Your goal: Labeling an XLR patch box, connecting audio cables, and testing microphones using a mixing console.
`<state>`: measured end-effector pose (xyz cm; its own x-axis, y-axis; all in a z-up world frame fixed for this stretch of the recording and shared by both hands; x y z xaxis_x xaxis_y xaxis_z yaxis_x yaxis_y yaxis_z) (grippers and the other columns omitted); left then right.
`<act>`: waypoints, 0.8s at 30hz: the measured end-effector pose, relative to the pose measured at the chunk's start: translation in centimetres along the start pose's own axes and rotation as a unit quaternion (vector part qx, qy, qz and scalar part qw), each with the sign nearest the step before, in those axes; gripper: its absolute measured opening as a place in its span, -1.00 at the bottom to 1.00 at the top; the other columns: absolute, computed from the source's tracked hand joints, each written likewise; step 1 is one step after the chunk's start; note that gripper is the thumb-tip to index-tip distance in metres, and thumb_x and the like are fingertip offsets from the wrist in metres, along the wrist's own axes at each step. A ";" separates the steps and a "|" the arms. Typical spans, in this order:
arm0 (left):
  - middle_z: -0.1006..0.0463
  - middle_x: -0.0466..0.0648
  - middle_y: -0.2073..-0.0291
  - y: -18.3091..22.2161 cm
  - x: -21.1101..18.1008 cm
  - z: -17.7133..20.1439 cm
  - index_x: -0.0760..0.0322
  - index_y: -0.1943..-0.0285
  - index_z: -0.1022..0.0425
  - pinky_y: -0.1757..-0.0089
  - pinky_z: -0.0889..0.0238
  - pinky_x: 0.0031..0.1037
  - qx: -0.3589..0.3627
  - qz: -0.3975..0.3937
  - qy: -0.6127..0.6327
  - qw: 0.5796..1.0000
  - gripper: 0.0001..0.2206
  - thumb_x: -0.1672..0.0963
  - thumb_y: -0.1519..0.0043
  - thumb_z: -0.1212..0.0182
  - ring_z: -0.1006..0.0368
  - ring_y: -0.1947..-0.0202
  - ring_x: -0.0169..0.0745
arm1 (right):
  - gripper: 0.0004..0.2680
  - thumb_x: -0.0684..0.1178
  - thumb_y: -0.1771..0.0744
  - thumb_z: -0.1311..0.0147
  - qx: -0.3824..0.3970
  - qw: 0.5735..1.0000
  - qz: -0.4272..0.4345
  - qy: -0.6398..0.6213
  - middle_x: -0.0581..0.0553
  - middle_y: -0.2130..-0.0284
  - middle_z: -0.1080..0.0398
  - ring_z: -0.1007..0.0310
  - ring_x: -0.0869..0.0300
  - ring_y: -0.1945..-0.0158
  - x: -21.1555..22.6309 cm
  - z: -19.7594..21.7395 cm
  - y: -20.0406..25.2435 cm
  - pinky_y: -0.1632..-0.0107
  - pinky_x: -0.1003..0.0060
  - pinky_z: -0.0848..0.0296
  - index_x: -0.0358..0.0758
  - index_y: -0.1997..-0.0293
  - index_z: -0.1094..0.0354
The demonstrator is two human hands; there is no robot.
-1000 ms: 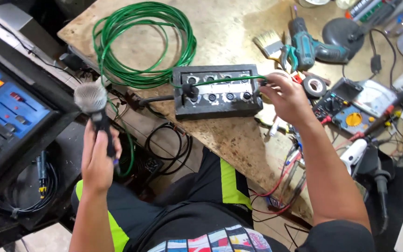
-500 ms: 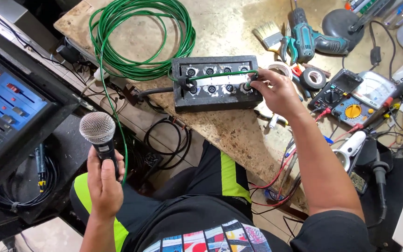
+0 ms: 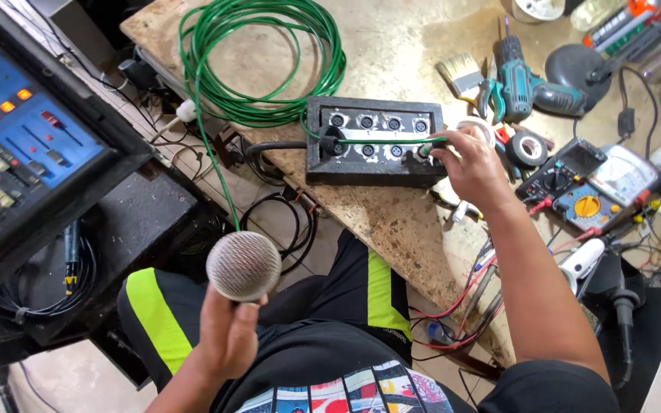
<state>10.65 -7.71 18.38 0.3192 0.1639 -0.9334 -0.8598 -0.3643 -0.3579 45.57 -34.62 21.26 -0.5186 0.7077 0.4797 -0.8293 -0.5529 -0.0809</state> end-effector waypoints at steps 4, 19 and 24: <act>-0.33 0.33 -0.21 0.1 -2.3 -1.0 0.60 -0.40 -0.10 -0.25 -0.24 -0.12 0.036 -0.135 -0.034 0.990 -0.54 0.11 -0.41 0.12 -0.38 -0.21 0.22 | -0.81 -0.09 -0.39 -0.08 0.024 0.999 -0.043 0.000 -0.21 0.03 -0.30 -0.35 0.02 0.04 1.5 0.3 0.0 -0.09 0.05 -0.41 -0.12 -0.13 -0.45; -0.47 0.08 0.27 1.0 -11.3 -1.9 0.38 -0.28 -0.37 0.38 -0.27 -0.24 0.118 -0.430 -0.051 0.894 -0.66 0.07 -0.55 0.22 -0.40 0.42 0.02 | -0.60 -0.01 -0.38 -0.19 -0.136 0.989 -0.044 -0.045 -0.20 -0.12 -0.42 -0.46 0.04 -0.07 0.2 -2.7 3.4 -0.07 0.12 -0.42 -0.27 -0.38 -0.23; -0.49 0.02 0.22 1.3 -12.3 -1.8 0.32 -0.31 -0.43 0.38 -0.24 -0.32 0.140 -0.479 -0.064 0.864 -0.67 0.14 -0.54 0.25 -0.39 0.39 -0.08 | -0.58 -0.15 -0.43 -0.11 -0.170 0.980 -0.059 -0.084 -0.47 -0.27 -0.23 -0.27 -0.14 -0.31 5.7 -2.5 7.4 -0.24 -0.02 -0.35 -0.45 -0.45 -0.04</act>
<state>6.34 -11.85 29.38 0.9068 0.3736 -0.1955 -0.2938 0.2273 -0.9285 35.90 -33.58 21.22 -0.3974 0.6601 0.6374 -0.9175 -0.2731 -0.2891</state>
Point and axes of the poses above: each hand's wrist, its own y-axis away from the middle knuckle, its own z-axis out of the back of the hand, x = y × z, the point moved 4 cm from there along -y, towards the middle knuckle
